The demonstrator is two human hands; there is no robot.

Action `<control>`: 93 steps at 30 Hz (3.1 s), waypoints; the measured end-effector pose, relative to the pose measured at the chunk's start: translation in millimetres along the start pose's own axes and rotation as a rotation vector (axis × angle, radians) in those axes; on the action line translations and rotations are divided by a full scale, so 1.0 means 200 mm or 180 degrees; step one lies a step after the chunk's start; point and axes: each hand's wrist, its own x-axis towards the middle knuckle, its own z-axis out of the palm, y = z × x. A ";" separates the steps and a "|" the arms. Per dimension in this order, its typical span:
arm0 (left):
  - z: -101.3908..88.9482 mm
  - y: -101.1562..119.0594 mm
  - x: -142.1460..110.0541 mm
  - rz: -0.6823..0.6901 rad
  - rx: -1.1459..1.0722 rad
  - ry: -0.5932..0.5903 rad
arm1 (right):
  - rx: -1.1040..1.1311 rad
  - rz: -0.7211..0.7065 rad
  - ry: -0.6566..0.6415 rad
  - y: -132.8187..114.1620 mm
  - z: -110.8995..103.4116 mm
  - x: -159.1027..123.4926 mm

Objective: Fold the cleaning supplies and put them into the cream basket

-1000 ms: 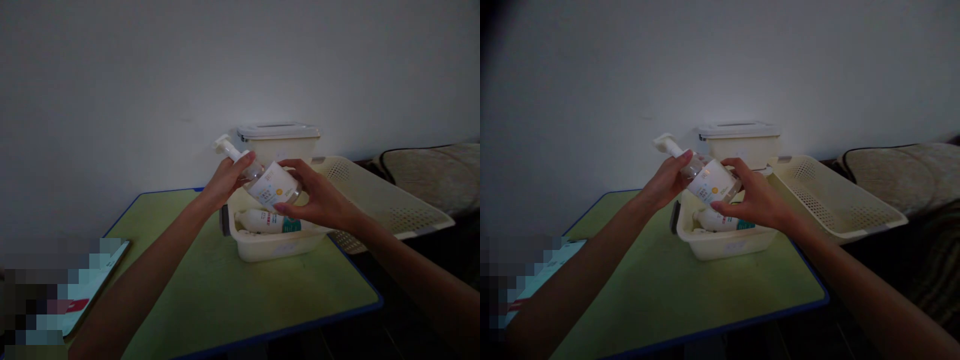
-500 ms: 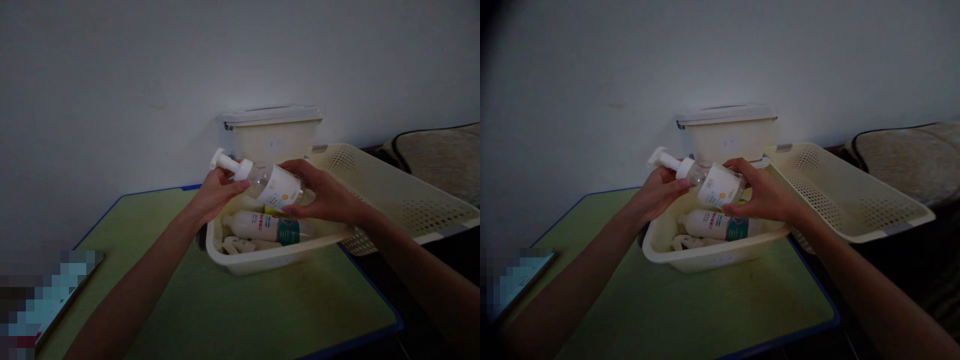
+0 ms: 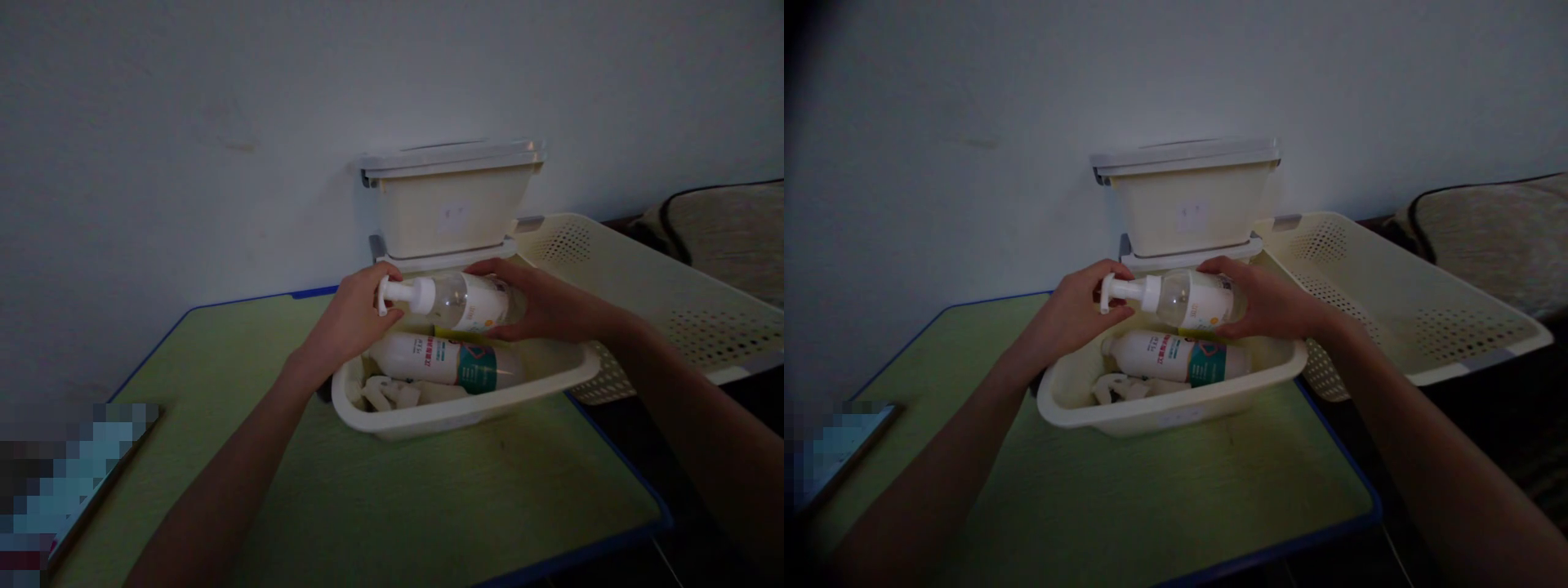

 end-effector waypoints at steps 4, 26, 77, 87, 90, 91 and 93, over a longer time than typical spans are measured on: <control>0.01 0.02 -0.02 0.0143 0.1030 -0.0258 | -0.0042 0.0053 -0.0219 0.00 0.01 0.01; 0.00 -0.03 -0.05 0.0554 0.1704 -0.1155 | -0.0074 0.0234 0.0047 0.04 0.03 -0.01; 0.00 0.01 -0.06 0.0092 0.1506 -0.0490 | -0.0453 0.0328 -0.0120 -0.01 0.02 -0.01; 0.00 0.00 -0.05 -0.0015 0.1640 -0.0527 | -0.0222 0.0235 -0.0054 0.03 0.03 -0.01; 0.00 0.01 -0.05 -0.0046 0.1640 -0.0647 | -0.0223 0.0248 -0.0094 0.04 0.03 -0.01; 0.00 0.01 -0.05 -0.0082 0.1633 -0.0673 | -0.0212 0.0276 -0.0093 0.04 0.03 -0.01; 0.00 0.02 -0.05 -0.0142 0.1625 -0.0675 | -0.0191 0.0323 -0.0110 0.05 0.03 0.00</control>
